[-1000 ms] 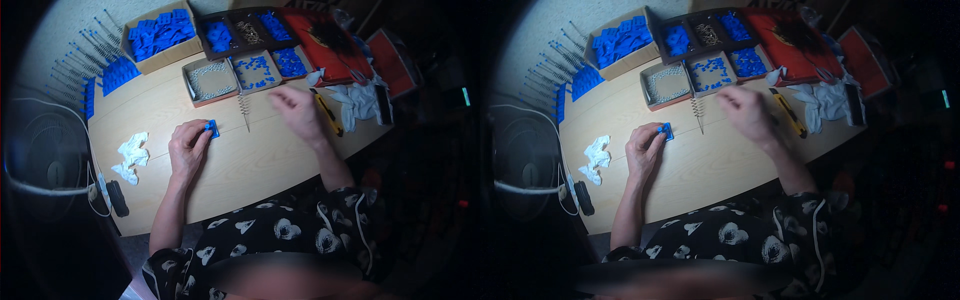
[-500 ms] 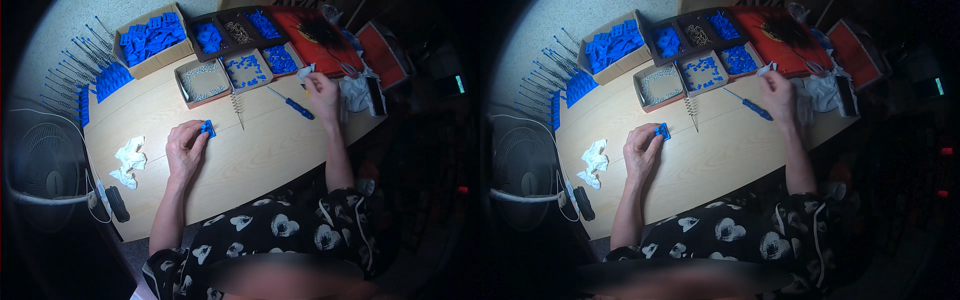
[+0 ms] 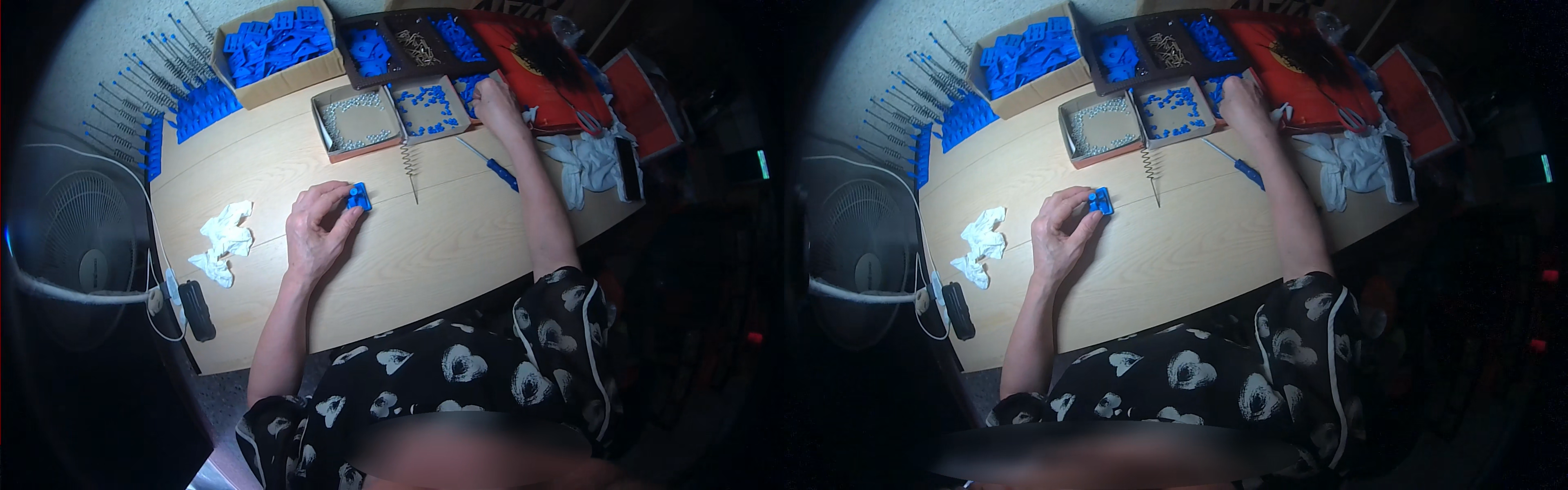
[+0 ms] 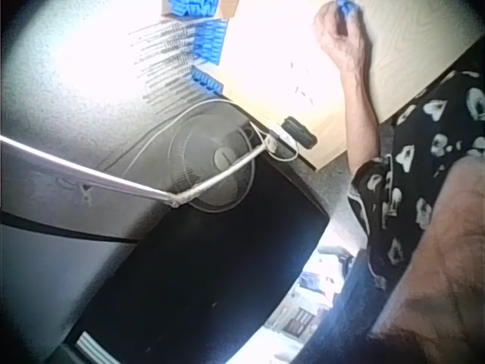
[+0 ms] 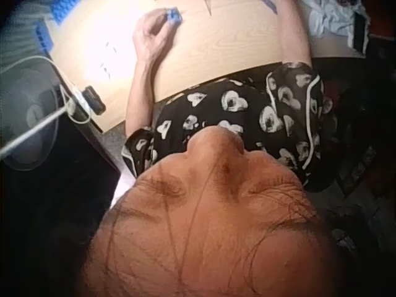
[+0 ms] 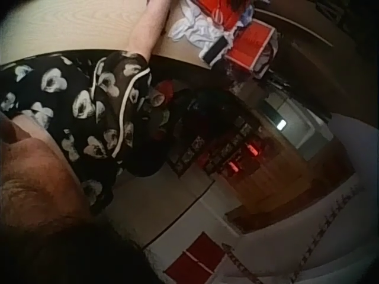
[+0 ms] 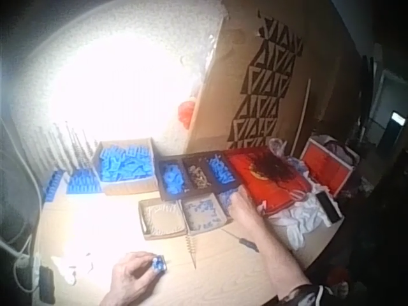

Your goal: The person assembles small blue plastic components with metal rods and beads using a screwdriver and glue from a glue bottle.

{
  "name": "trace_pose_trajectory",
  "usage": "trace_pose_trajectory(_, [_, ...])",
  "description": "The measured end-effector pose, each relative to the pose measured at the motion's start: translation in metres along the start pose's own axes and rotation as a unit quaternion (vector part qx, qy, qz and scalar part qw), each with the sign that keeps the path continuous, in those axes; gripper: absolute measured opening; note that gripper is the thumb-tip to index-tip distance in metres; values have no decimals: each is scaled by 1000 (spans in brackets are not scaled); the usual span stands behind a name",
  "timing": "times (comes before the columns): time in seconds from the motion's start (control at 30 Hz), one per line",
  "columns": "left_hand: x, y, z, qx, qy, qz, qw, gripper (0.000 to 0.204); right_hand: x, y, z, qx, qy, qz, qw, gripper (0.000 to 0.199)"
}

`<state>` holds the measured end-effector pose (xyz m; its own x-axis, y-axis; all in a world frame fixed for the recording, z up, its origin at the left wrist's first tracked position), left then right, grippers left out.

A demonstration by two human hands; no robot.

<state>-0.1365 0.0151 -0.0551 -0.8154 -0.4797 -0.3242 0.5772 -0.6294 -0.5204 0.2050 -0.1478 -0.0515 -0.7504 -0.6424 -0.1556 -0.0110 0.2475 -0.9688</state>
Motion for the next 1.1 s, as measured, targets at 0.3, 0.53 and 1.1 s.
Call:
trace_pose_trajectory(0.3, [9, -24, 26, -13, 63, 92, 994, 25, 59, -38, -51, -433, -11, 104, 896, 23])
trace_pose_trajectory(0.53, [27, 8, 32, 232, -13, 13, 973, 21, 187, 10, -168, -758, 34, -172, 629, 23])
trace_pose_trajectory(1.1, [36, 22, -1, 450, -247, -101, 852, 20, 124, 4, -114, -361, 14, 26, 932, 34])
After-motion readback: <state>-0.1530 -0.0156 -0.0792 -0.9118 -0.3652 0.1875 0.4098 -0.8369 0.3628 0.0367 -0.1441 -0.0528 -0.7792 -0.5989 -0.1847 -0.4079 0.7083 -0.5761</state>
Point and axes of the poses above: each hand's wrist, its own x-axis away from the middle knuckle, its own y-axis out of the palm, z = x × y, the point moved 7 cm from there along -x, towards the middle knuckle, and after that the axes turned 5 degrees about -y, right-handed, at the moved point
